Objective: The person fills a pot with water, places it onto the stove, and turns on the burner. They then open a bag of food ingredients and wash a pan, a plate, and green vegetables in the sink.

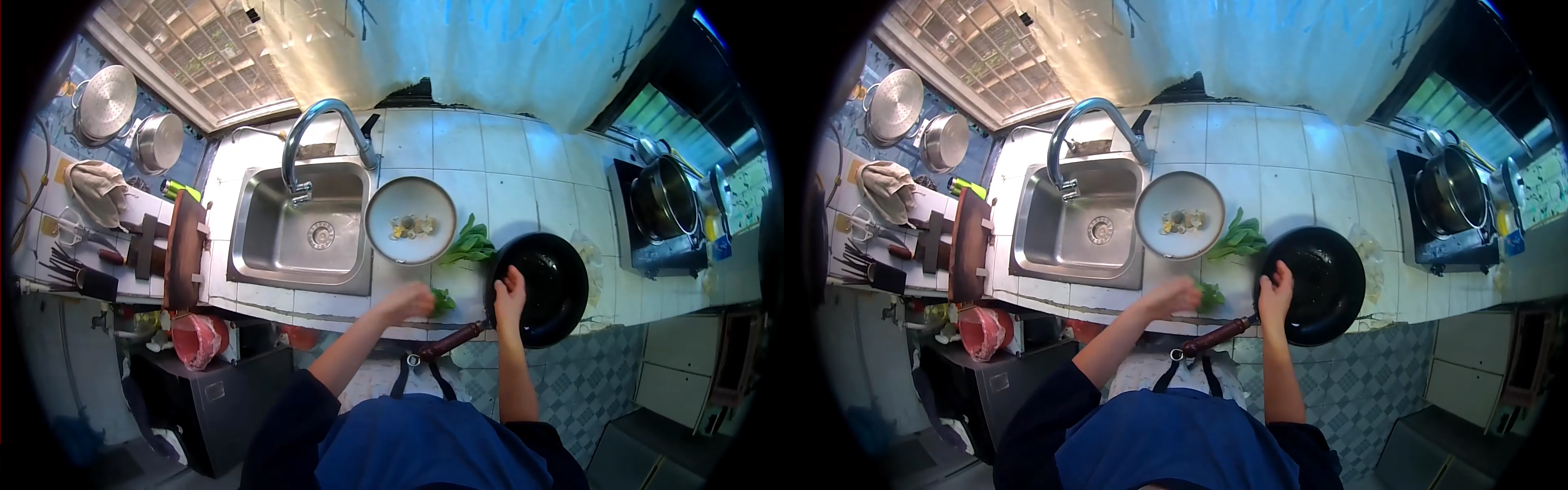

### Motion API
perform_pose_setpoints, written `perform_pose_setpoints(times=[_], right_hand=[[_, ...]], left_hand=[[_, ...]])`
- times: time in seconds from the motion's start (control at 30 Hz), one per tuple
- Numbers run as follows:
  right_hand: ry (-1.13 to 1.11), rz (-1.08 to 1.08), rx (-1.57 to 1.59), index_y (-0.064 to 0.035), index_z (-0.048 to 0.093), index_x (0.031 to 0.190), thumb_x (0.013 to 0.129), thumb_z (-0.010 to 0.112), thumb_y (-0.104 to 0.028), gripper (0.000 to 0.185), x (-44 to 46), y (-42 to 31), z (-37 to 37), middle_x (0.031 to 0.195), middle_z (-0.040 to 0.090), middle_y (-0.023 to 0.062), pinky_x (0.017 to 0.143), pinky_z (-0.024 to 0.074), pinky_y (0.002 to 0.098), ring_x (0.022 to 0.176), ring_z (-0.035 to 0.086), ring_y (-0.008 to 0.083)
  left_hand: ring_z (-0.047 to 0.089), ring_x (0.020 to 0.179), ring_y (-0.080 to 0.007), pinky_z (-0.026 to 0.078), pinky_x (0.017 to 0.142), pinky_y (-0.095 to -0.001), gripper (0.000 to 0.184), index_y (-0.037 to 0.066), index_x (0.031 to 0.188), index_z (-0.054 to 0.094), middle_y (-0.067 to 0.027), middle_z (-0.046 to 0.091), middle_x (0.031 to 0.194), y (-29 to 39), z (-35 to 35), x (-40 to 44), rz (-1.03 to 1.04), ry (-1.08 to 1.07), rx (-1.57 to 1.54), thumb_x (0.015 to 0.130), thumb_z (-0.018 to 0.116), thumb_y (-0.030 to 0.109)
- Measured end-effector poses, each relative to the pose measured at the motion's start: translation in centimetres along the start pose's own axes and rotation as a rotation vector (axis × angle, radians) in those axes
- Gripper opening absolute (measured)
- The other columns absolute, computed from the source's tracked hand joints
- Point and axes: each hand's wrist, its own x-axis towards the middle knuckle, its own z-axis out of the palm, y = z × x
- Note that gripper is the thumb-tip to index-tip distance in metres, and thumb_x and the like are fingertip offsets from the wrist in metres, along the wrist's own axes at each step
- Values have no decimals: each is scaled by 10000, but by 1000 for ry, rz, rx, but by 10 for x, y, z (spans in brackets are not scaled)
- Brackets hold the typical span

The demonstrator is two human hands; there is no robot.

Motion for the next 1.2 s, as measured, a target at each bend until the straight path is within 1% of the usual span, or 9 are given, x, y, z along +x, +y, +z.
perform_pose_setpoints(times=[0.1,0.23,0.5,0.6,0.77,0.93,1.0,1.07,1.2], right_hand=[[135,-148,-205,-34,492,1126,732,559,1,402,-11,-26,-10,1112,462,132,903,359,321,1042,454,245],[226,-299,-252,-24,525,1074,725,545,15,352,-10,-46,-23,1131,467,143,944,323,345,1093,436,280],[243,-536,-515,-7,539,1037,748,529,-4,289,-28,-86,-48,1154,471,157,953,308,369,1096,431,289],[201,-552,-301,17,527,1042,770,505,26,273,-39,-82,-43,1108,507,133,909,363,327,1020,492,235],[-216,-306,2,13,519,1051,841,485,-15,214,-84,-110,31,970,570,93,786,444,254,882,545,143],[-799,-18,-252,-31,414,1195,876,477,-173,355,-175,-135,162,964,576,84,533,432,175,737,540,100],[-895,27,-202,15,472,1121,799,555,-195,393,-212,-114,213,932,576,87,658,459,263,769,560,171],[-999,233,-152,41,532,1030,741,551,-113,328,-253,-102,249,913,588,109,760,431,289,792,556,190],[-936,479,-56,85,500,1028,695,489,-31,353,-359,-88,326,907,585,170,708,483,323,780,587,252]], left_hand=[[530,958,-235,448,853,-384,327,29,1089,437,-135,529,1034,15,-9,27,248,247,-373,807,566,135],[497,1016,-298,434,891,-423,285,-31,1078,422,-177,494,1082,17,2,56,332,198,-596,793,439,-30],[547,928,-325,480,847,-437,328,-94,1038,410,-217,514,1006,34,-19,53,411,330,-622,723,428,-4],[576,859,-309,512,791,-422,311,-88,1002,425,-207,525,973,43,-40,14,400,259,-597,709,442,14],[601,751,-288,524,745,-429,176,-50,844,501,-151,558,775,30,-73,-113,412,219,-434,687,467,20],[564,605,-217,503,536,-328,145,-9,764,535,-95,544,701,-19,-143,-247,474,311,-275,636,492,43],[535,557,-185,464,469,-298,140,10,741,547,-75,539,684,-31,-171,-312,454,326,-179,621,484,42],[587,686,-200,510,669,-348,243,-46,871,571,-100,586,799,-55,-222,-359,468,309,-99,652,526,51],[585,838,-202,474,780,-347,374,-42,1072,512,-123,589,974,-84,-275,-452,567,358,-222,738,549,121]])
